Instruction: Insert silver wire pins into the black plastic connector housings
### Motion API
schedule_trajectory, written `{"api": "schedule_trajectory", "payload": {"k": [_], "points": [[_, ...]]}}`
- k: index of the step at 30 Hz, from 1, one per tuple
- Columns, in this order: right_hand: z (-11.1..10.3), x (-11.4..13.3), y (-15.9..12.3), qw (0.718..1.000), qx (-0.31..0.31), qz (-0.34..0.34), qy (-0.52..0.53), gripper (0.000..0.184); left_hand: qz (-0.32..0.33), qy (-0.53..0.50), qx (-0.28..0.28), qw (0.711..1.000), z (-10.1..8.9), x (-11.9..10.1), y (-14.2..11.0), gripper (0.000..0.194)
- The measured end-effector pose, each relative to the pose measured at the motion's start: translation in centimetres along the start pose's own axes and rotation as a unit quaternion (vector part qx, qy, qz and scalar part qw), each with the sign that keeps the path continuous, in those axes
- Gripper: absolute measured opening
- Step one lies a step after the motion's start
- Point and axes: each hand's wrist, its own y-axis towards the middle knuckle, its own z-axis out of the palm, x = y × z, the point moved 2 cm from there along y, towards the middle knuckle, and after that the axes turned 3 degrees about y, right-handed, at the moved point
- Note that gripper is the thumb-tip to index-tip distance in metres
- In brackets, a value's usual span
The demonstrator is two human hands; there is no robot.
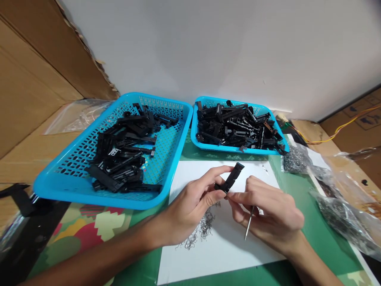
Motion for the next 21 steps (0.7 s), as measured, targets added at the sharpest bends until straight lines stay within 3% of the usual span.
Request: {"api": "schedule_trajectory", "payload": {"k": [14, 21], "points": [[-0.03, -0.03, 0.02, 1.000, 0.023, -0.003, 0.016, 0.024, 0.016, -0.005, -0.019, 1.000, 0.05, 0.17, -0.04, 0.042], [-0.23, -0.07, 0.21, 0.997, 0.033, 0.038, 0.053, 0.022, -0.004, -0.032, -0.009, 0.999, 0.06, 0.19, 0.01, 0.044]]}}
